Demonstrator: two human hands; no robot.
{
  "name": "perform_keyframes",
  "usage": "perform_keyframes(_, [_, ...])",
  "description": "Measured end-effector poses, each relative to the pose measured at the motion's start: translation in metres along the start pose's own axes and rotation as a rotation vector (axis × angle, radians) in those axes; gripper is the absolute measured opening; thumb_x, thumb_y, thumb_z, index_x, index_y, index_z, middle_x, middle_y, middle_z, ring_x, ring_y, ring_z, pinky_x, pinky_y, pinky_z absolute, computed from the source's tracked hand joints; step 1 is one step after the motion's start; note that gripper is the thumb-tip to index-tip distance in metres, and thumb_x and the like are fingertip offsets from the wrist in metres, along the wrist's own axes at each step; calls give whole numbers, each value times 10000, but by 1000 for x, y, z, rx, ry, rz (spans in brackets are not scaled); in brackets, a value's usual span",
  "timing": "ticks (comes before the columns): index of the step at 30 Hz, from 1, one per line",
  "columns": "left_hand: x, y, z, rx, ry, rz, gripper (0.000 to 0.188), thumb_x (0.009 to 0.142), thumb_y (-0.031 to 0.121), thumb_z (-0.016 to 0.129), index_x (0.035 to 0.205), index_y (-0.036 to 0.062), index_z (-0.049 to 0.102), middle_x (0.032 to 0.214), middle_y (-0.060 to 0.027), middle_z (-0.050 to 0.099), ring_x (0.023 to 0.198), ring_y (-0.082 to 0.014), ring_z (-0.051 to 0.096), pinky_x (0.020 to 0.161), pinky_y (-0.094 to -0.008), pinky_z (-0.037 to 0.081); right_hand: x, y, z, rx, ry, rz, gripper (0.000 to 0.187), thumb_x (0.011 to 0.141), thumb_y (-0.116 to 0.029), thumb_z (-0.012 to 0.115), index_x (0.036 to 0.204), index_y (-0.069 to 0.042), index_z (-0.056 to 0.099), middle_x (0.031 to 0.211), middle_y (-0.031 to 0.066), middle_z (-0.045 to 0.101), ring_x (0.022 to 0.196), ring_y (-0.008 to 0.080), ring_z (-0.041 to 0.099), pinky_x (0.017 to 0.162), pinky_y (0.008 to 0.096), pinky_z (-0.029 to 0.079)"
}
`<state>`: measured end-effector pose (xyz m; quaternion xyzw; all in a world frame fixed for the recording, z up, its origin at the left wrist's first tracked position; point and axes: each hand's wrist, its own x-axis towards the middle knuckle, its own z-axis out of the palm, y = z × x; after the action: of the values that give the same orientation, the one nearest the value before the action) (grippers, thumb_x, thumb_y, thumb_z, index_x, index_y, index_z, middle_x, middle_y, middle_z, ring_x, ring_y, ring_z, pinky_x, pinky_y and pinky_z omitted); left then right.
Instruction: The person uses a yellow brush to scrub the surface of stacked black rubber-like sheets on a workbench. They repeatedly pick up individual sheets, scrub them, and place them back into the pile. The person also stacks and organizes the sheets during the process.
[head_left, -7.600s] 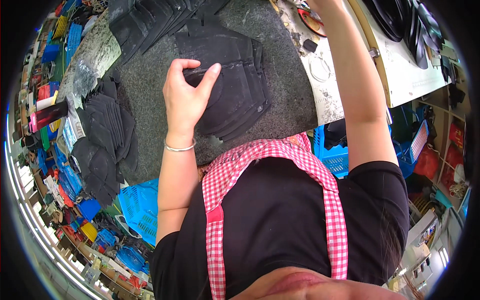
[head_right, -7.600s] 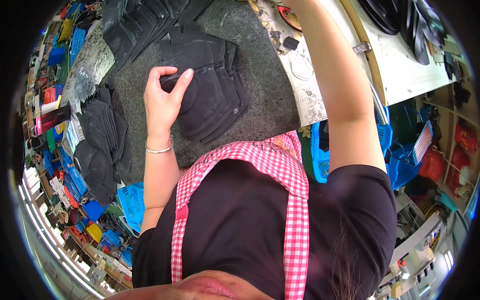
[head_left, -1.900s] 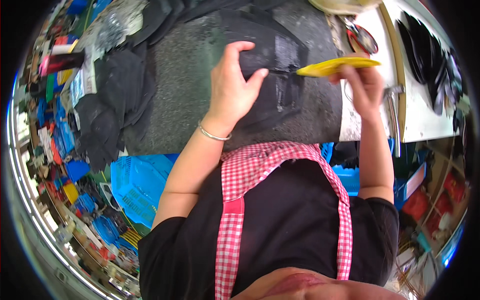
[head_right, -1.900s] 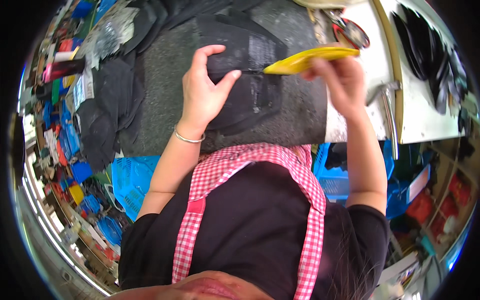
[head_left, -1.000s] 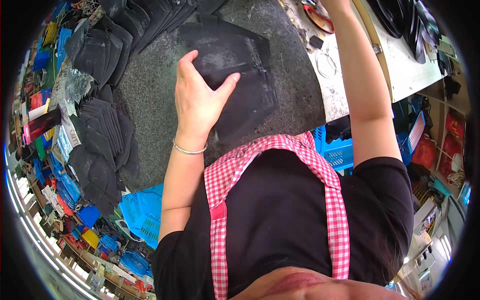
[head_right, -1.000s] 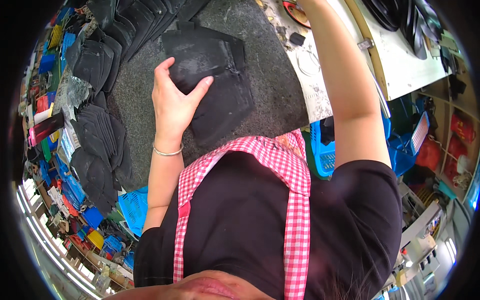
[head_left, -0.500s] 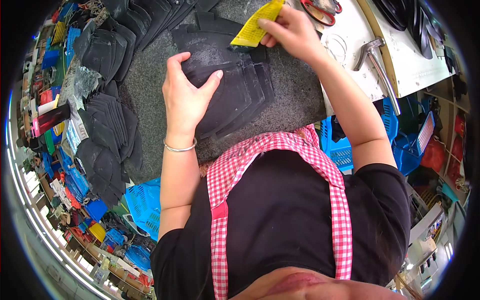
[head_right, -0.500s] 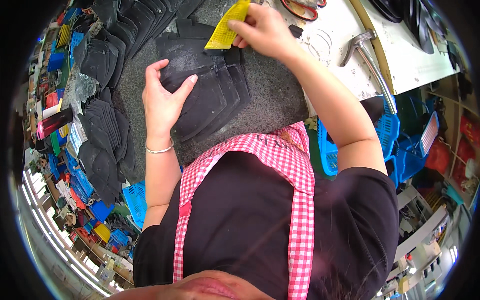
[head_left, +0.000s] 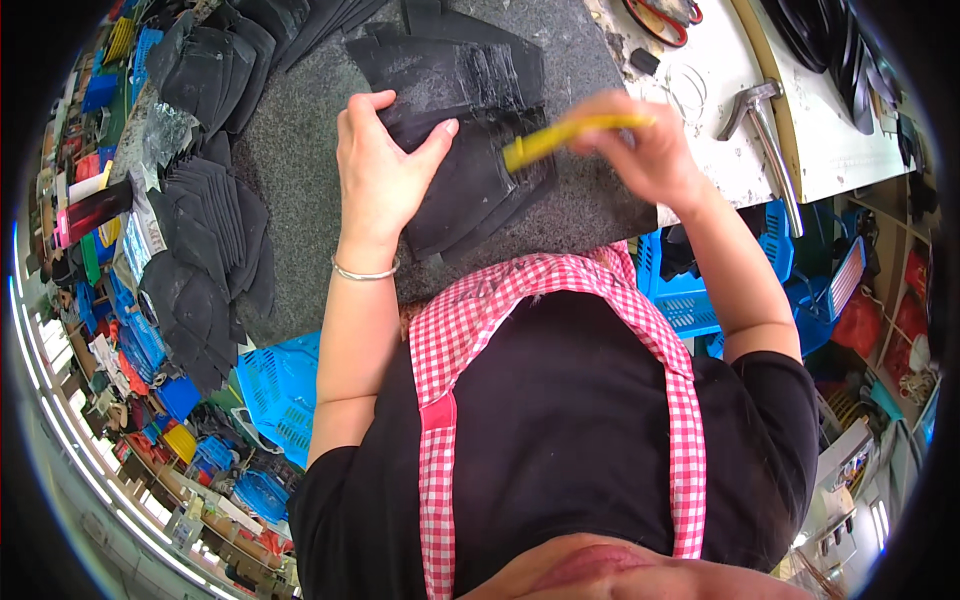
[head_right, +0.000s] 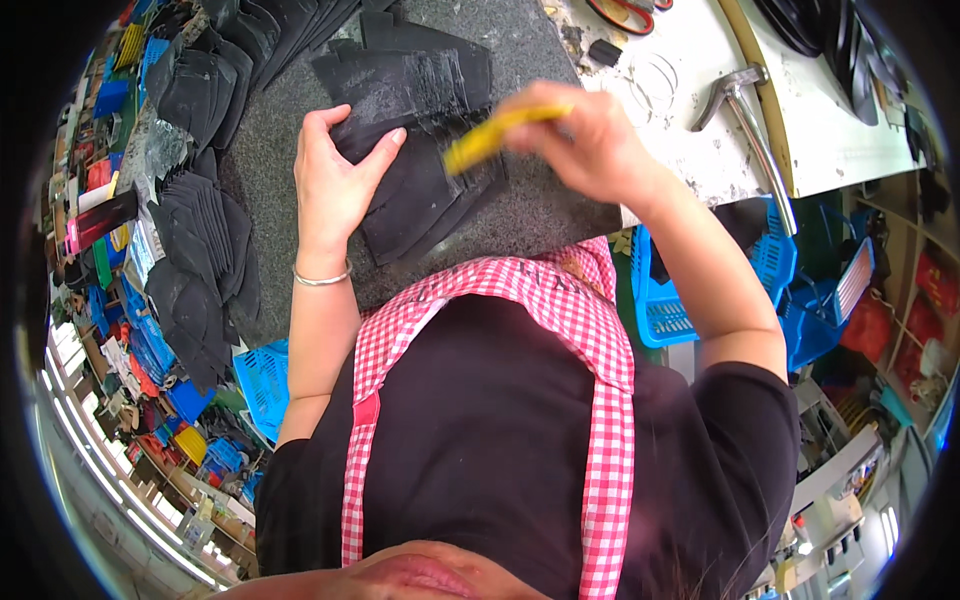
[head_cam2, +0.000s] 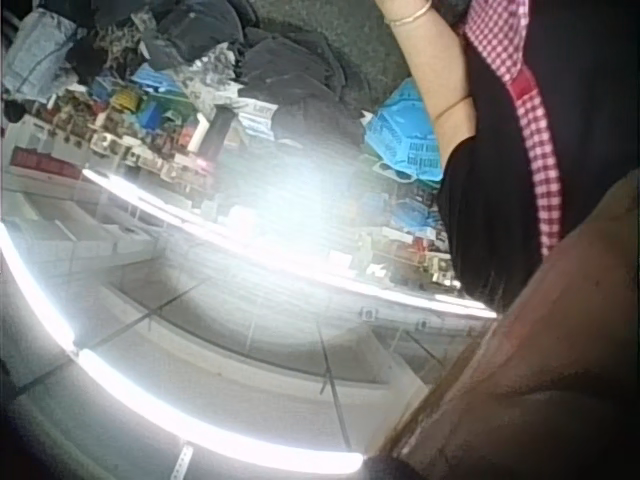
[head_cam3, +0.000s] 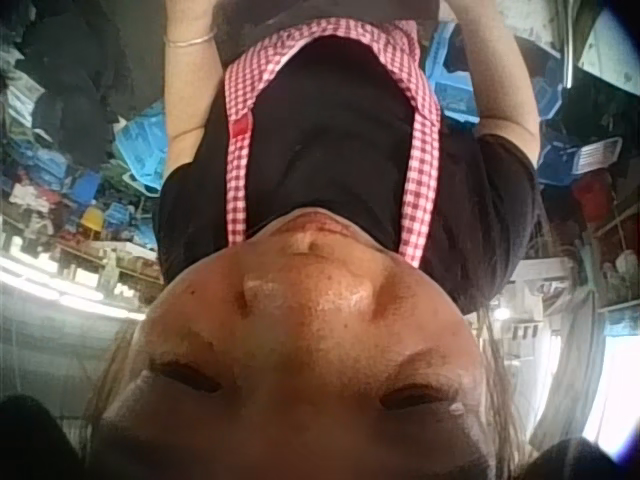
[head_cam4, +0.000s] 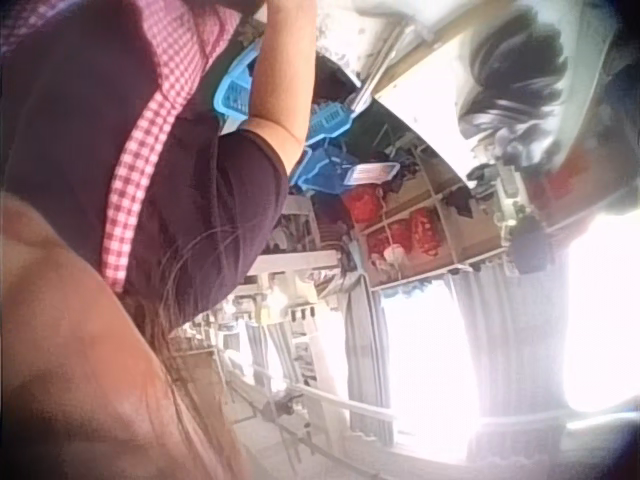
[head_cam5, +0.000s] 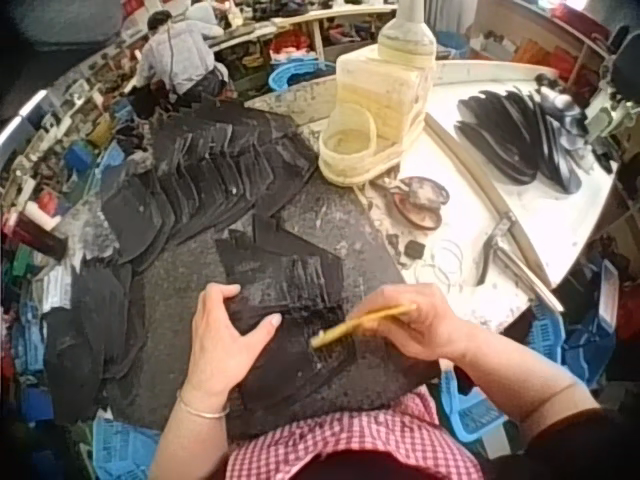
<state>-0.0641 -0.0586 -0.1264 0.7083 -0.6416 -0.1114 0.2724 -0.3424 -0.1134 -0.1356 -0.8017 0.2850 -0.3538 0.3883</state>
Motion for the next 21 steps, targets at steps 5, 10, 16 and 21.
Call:
perform_keyframes(5, [0, -5, -1, -57, -43, -117, 734, 750, 381, 917, 1243, -21, 552, 1114, -282, 699, 1048, -396, 697, 946, -448, 533, -6, -6, 3, 159, -195, 110, 123, 969, -85, 693, 1071, -18, 679, 781, 90, 713, 691, 174, 728, 640, 299, 564])
perform_keyframes(10, [4, 6, -3, -70, -66, -141, 718, 764, 365, 904, 1256, 2, 529, 1055, -286, 711, 993, -411, 709, 896, -448, 545, 43, 21, 22, -190, 218, 167, 183, 968, -186, 706, 954, -10, 659, 695, 96, 727, 636, 229, 741, 569, 338, 558])
perform_keyframes(16, [-1, 0, 2, -109, -17, -116, 694, 759, 324, 906, 1248, 7, 528, 1044, -290, 703, 995, -414, 705, 877, -453, 551, 35, 2, 16, -145, 18, -141, 174, 871, -32, 726, 1037, -48, 678, 962, 132, 717, 859, 344, 715, 730, 392, 571])
perform_keyframes(21, [-5, 3, 1, -230, 194, 134, 570, 750, 136, 913, 1196, 35, 574, 1113, -170, 668, 1054, -304, 669, 943, -372, 525, -4, -26, 4, 147, -110, 256, 61, 951, 13, 666, 1011, 9, 677, 901, 128, 721, 838, 219, 739, 735, 324, 589])
